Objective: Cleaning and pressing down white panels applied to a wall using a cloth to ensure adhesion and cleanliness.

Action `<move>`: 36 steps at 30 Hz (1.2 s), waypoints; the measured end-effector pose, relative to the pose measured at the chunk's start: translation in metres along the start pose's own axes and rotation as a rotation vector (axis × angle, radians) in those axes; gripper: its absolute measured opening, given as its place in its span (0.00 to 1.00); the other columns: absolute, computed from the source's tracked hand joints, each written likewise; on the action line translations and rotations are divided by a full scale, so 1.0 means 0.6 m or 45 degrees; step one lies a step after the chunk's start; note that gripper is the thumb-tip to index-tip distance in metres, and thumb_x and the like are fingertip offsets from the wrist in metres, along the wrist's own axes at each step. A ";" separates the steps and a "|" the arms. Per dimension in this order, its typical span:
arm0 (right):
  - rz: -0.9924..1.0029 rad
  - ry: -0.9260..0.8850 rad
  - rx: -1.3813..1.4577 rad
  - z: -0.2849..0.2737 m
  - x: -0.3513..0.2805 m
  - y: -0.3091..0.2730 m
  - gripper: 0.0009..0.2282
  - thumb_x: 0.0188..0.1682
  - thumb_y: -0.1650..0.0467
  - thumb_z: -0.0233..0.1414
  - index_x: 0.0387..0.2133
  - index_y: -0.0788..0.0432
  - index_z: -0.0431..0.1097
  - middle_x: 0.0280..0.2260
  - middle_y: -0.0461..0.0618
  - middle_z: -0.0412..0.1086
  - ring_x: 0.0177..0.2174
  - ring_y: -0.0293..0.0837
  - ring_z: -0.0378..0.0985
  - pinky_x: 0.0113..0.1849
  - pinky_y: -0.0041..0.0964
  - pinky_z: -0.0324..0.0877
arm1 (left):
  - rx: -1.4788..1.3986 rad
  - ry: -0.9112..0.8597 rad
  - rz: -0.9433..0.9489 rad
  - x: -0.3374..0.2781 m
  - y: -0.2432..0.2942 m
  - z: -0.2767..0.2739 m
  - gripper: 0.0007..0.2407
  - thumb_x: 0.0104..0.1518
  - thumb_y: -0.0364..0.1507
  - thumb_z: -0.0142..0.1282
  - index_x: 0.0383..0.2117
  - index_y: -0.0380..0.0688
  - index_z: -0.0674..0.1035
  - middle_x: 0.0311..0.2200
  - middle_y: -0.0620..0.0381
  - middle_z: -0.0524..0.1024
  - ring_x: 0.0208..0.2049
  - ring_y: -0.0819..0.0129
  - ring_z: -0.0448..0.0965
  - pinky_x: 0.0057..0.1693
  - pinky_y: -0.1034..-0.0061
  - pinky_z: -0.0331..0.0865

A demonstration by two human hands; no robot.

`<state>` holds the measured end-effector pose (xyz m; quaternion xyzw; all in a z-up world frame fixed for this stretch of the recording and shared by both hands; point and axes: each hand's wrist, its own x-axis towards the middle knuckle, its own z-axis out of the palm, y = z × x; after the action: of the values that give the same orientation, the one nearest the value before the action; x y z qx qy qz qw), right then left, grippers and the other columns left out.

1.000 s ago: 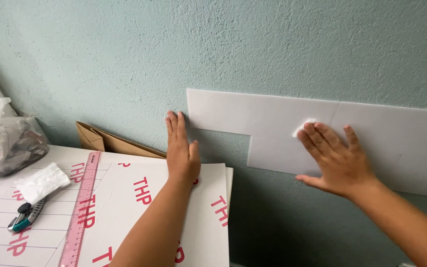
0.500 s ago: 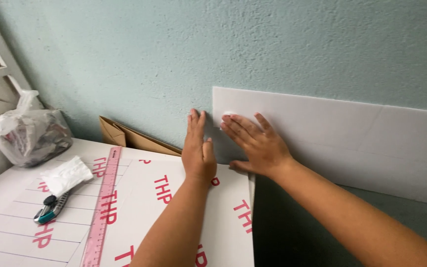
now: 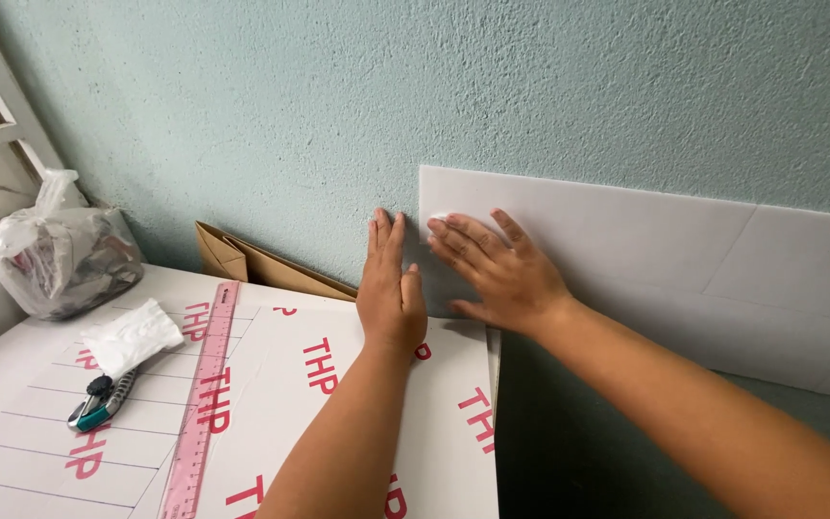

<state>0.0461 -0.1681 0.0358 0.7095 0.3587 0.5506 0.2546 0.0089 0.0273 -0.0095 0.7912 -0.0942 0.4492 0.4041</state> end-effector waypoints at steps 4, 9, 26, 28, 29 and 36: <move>0.006 0.016 0.032 -0.006 -0.001 0.005 0.43 0.45 0.41 0.49 0.75 0.41 0.55 0.76 0.38 0.52 0.73 0.41 0.51 0.73 0.60 0.30 | -0.002 -0.002 0.011 0.000 0.000 -0.002 0.29 0.62 0.28 0.39 0.75 0.45 0.65 0.77 0.40 0.55 0.78 0.43 0.52 0.75 0.55 0.55; -0.065 0.046 0.047 -0.039 -0.045 0.079 0.21 0.56 0.56 0.48 0.62 0.41 0.70 0.68 0.39 0.66 0.70 0.40 0.59 0.72 0.60 0.34 | 0.088 0.031 -0.008 0.002 0.003 0.000 0.29 0.61 0.24 0.48 0.74 0.48 0.66 0.77 0.43 0.57 0.77 0.48 0.56 0.75 0.59 0.58; -0.046 0.188 -0.126 -0.113 -0.228 0.254 0.30 0.58 0.55 0.46 0.73 0.50 0.69 0.72 0.53 0.64 0.70 0.55 0.65 0.70 0.58 0.52 | -0.155 0.222 -0.192 0.010 0.030 0.022 0.06 0.61 0.31 0.67 0.39 0.45 0.84 0.78 0.36 0.47 0.77 0.46 0.57 0.72 0.58 0.60; -0.047 0.190 -0.136 -0.111 -0.230 0.253 0.30 0.56 0.55 0.48 0.72 0.49 0.70 0.72 0.52 0.66 0.70 0.55 0.67 0.70 0.59 0.53 | -0.168 0.243 -0.220 0.013 0.029 0.024 0.06 0.60 0.31 0.68 0.37 0.45 0.84 0.77 0.37 0.48 0.76 0.47 0.57 0.73 0.58 0.59; -0.045 0.199 -0.160 -0.110 -0.231 0.252 0.30 0.55 0.54 0.48 0.71 0.48 0.71 0.71 0.52 0.67 0.69 0.55 0.68 0.69 0.59 0.55 | -0.168 0.256 -0.219 0.014 0.026 0.025 0.05 0.60 0.31 0.68 0.37 0.46 0.85 0.77 0.36 0.49 0.76 0.48 0.58 0.74 0.59 0.57; -0.042 0.227 -0.213 -0.112 -0.231 0.250 0.30 0.52 0.53 0.50 0.69 0.46 0.74 0.70 0.49 0.71 0.67 0.54 0.75 0.69 0.58 0.59 | -0.134 0.272 -0.227 0.016 0.024 0.026 0.04 0.61 0.30 0.67 0.36 0.46 0.88 0.76 0.41 0.54 0.77 0.54 0.56 0.75 0.63 0.55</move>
<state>-0.0032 -0.3717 0.0842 0.6281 0.3444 0.6351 0.2891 0.0169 0.0089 0.0016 0.7217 -0.0035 0.4878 0.4911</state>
